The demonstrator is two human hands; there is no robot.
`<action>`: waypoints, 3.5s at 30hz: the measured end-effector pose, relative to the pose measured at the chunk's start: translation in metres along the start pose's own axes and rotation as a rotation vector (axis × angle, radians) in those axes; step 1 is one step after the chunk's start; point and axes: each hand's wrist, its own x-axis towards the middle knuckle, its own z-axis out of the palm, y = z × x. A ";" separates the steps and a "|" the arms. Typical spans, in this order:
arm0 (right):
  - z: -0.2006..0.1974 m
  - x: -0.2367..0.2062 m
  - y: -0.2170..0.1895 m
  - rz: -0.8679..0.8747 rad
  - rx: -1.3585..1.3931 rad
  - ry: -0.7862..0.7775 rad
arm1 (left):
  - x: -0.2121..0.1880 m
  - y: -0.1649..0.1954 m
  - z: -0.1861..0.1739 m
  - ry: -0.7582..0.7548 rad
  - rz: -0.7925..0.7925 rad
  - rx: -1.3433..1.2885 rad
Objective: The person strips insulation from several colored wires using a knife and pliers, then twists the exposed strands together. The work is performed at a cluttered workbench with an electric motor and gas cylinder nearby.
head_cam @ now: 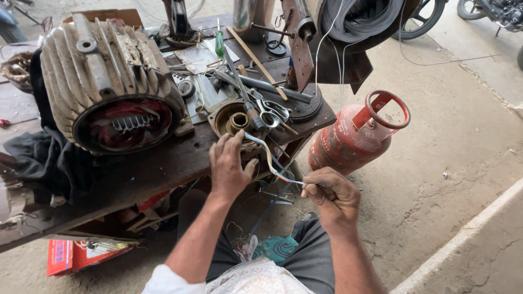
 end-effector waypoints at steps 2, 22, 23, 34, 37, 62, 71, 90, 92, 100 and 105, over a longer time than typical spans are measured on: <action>0.001 -0.002 0.001 0.016 -0.005 -0.005 | 0.008 -0.004 -0.001 -0.037 -0.058 -0.015; -0.040 -0.022 0.014 0.043 0.319 0.079 | 0.151 -0.033 -0.036 -0.140 0.313 -0.284; -0.040 -0.027 0.016 0.078 0.330 0.082 | 0.150 -0.036 -0.036 -0.139 0.318 -0.301; -0.052 -0.077 0.059 0.331 0.425 0.110 | 0.052 -0.070 -0.040 -0.029 0.181 -0.378; -0.050 -0.082 0.064 0.342 0.460 0.070 | 0.045 -0.077 -0.039 -0.009 0.246 -0.283; -0.074 -0.079 0.028 0.156 0.268 0.059 | 0.127 -0.011 -0.025 -0.092 0.411 -0.108; -0.071 -0.023 -0.014 -0.053 0.172 -0.032 | 0.232 0.053 -0.082 -0.089 0.807 0.139; -0.074 0.017 0.018 0.054 0.330 0.037 | 0.300 0.079 -0.044 -0.458 0.737 0.499; -0.072 0.025 0.028 0.072 0.342 0.043 | 0.312 0.078 -0.032 -0.474 0.766 0.472; -0.081 0.047 0.051 0.016 0.277 0.046 | 0.344 0.073 0.013 -0.450 0.947 0.369; -0.095 0.039 0.053 0.010 0.080 0.072 | 0.332 0.055 0.030 -0.373 0.962 0.150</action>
